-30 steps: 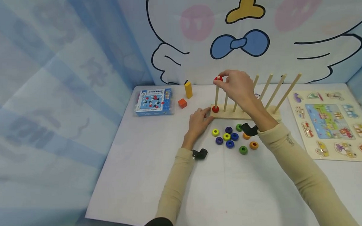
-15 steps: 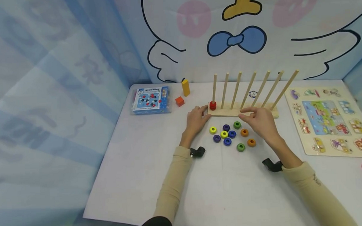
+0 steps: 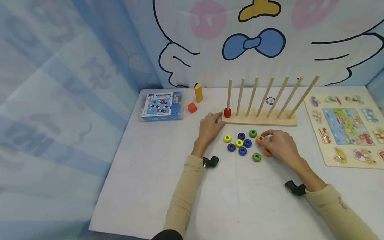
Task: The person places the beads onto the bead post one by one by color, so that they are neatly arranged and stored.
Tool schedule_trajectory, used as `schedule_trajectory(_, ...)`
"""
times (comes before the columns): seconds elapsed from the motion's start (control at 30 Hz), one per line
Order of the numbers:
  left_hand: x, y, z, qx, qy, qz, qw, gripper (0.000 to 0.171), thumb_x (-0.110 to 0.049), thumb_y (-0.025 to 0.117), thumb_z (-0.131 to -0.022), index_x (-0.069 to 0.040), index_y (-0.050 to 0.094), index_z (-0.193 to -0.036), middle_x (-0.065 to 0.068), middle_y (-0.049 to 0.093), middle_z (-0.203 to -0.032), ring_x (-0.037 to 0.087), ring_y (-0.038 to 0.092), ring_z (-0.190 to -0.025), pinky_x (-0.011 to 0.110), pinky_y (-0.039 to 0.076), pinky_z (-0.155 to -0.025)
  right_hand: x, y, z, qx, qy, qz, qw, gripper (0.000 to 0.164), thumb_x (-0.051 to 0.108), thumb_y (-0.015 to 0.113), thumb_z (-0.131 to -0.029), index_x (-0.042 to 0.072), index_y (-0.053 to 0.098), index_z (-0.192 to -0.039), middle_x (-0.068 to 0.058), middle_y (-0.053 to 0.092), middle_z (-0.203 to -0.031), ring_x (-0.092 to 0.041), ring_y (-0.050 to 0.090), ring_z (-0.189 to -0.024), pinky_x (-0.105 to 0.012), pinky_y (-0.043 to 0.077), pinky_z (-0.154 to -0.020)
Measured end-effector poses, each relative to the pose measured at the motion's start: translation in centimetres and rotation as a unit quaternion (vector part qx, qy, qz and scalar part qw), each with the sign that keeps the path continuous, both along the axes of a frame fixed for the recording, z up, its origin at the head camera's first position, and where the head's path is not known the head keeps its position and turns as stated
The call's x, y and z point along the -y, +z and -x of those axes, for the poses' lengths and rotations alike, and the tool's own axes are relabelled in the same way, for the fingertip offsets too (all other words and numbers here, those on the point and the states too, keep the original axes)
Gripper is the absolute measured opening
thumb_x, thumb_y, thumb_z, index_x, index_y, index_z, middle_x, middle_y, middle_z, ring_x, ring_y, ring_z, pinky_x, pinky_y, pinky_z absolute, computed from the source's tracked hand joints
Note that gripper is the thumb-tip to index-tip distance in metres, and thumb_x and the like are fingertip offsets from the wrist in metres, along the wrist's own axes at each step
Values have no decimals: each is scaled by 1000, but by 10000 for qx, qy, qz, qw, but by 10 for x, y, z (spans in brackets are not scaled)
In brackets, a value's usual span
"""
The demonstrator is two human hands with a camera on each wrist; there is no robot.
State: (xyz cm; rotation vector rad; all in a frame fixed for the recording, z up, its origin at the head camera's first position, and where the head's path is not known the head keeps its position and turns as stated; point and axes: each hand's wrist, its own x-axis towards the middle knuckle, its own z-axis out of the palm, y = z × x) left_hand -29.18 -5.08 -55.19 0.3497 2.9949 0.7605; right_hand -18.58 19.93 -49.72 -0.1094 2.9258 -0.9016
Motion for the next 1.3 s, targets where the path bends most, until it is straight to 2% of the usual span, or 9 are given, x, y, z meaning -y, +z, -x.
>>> schedule_trajectory(0.07,-1,0,0,17,0,16,10000,54,-47,58,-91,-25,50,-140,-5,49,-84,10,44,-74,25,29,-65,5,13,4,-295,-28,-10,9996,43,32,70,-86,-2,65,-111,0,51,-52,-15,41,-41,-28,29,-39)
schedule_trajectory(0.13,-1,1,-1,33,27,10,10000,54,-46,59,-91,-25,50,-140,-6,49,-84,10,44,-74,25,29,-64,13,34,11,-686,-122,37,9976,42,33,70,-86,0,65,-112,-1,49,-50,-15,39,-40,-27,27,-38)
schedule_trajectory(0.33,-1,3,-3,18,16,-23,10000,53,-45,59,-92,-24,50,-140,-5,49,-83,11,44,-73,25,29,-64,35,113,42,-1935,-282,463,9796,45,39,67,-87,3,66,-115,-5,47,-50,-20,37,-39,-27,24,-37)
schedule_trajectory(0.47,1,4,-5,67,-1,-54,10000,53,-45,59,-92,-24,50,-140,-4,49,-83,11,44,-73,25,29,-64,48,145,62,-2133,-256,599,9748,47,43,65,-88,6,66,-118,-7,49,-51,-20,40,-39,-26,25,-37)
schedule_trajectory(0.57,1,4,-5,23,-2,-97,10000,53,-44,60,-91,-23,50,-139,-4,49,-83,12,44,-73,26,29,-64,55,152,75,-2084,-205,606,9759,48,43,65,-88,6,66,-118,-7,50,-52,-19,41,-38,-26,26,-36)
schedule_trajectory(0.73,0,3,-3,-37,-48,-48,10000,53,-46,58,-92,-24,50,-140,-5,49,-83,11,44,-73,25,29,-64,60,145,88,-2039,-162,575,9772,46,40,66,-88,3,67,-114,-5,47,-49,-14,37,-35,-26,23,-35)
schedule_trajectory(0.9,0,2,-2,-22,-38,15,10000,53,-46,58,-92,-24,49,-140,-5,49,-83,11,43,-73,25,29,-64,59,134,86,-2060,-189,598,9765,45,40,66,-88,4,68,-113,-4,47,-50,-11,36,-36,-26,24,-37)
schedule_trajectory(1.07,0,1,-2,-57,-65,-52,9999,53,-46,58,-92,-24,50,-140,-5,49,-83,10,44,-72,25,29,-63,48,111,60,-1940,-291,718,9779,41,39,65,-89,5,68,-113,-6,47,-51,-18,36,-39,-27,24,-37)
schedule_trajectory(1.3,-1,1,-2,-80,-37,27,10000,53,-45,58,-92,-24,50,-139,-5,49,-82,10,43,-72,25,28,-64,16,43,10,-933,-156,539,9941,37,36,67,-89,5,69,-109,-1,43,-48,-14,33,-39,-27,25,-37)
